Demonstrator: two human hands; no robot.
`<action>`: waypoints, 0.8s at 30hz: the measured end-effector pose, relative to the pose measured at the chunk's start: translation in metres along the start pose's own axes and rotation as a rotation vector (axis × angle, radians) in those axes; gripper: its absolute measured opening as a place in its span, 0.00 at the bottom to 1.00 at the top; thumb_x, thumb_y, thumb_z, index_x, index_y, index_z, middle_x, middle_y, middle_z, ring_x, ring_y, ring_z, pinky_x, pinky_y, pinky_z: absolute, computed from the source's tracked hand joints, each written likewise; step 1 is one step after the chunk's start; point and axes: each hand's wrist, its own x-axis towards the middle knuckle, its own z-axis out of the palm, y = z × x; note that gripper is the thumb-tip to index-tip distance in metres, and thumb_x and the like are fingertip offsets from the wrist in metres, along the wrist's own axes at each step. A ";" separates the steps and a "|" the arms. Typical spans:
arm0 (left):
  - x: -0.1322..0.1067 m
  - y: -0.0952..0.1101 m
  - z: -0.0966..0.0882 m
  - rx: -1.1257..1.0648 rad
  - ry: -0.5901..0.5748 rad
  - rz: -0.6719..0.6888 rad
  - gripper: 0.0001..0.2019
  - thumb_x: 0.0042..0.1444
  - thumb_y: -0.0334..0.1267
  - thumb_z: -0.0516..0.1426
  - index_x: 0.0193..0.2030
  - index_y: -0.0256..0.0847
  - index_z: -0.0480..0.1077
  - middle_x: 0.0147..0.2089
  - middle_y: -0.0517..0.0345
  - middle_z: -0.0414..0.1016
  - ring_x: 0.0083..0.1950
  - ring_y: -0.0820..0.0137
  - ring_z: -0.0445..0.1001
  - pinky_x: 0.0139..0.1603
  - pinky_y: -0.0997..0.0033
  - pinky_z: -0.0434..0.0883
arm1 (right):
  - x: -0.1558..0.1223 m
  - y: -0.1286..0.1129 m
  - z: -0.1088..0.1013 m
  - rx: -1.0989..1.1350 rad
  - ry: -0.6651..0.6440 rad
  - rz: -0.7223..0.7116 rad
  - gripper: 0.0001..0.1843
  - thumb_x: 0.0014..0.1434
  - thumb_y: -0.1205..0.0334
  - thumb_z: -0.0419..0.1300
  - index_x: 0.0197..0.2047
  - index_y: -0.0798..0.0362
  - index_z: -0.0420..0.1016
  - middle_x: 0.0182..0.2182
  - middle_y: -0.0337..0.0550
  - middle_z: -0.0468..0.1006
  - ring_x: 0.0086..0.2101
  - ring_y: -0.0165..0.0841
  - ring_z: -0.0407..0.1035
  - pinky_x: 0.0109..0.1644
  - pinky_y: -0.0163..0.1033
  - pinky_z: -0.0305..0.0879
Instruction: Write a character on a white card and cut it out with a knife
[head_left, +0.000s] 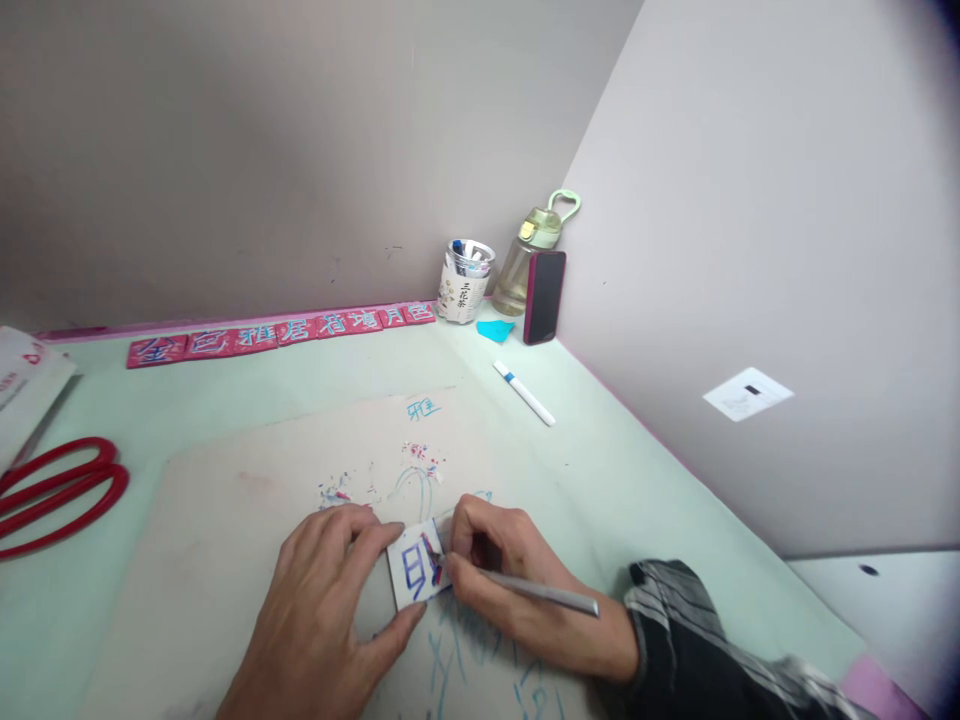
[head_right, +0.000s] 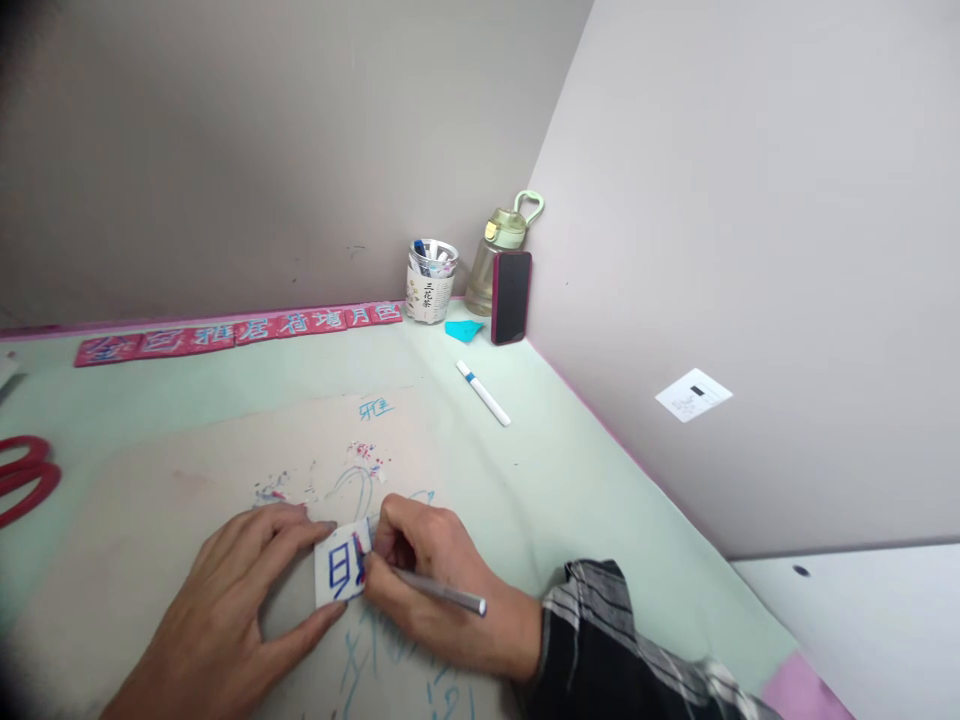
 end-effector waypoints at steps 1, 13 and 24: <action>0.000 0.000 0.000 0.002 0.002 0.003 0.21 0.52 0.40 0.65 0.52 0.44 0.66 0.47 0.52 0.68 0.52 0.55 0.66 0.51 0.54 0.65 | 0.000 0.001 0.000 0.006 0.001 0.003 0.10 0.60 0.66 0.55 0.29 0.50 0.57 0.26 0.32 0.63 0.27 0.27 0.54 0.30 0.35 0.53; 0.002 -0.002 0.001 0.035 0.044 0.037 0.23 0.48 0.41 0.67 0.51 0.45 0.67 0.46 0.52 0.71 0.50 0.56 0.70 0.49 0.56 0.68 | -0.004 0.007 0.002 0.138 0.036 0.044 0.11 0.57 0.70 0.57 0.28 0.51 0.58 0.25 0.32 0.61 0.27 0.27 0.53 0.31 0.34 0.52; 0.006 -0.002 -0.014 -0.110 0.078 -0.091 0.21 0.48 0.39 0.65 0.49 0.47 0.69 0.46 0.56 0.77 0.48 0.60 0.79 0.44 0.62 0.79 | -0.005 0.003 0.002 0.557 0.098 -0.018 0.12 0.58 0.61 0.63 0.29 0.53 0.63 0.27 0.36 0.69 0.29 0.29 0.60 0.33 0.35 0.55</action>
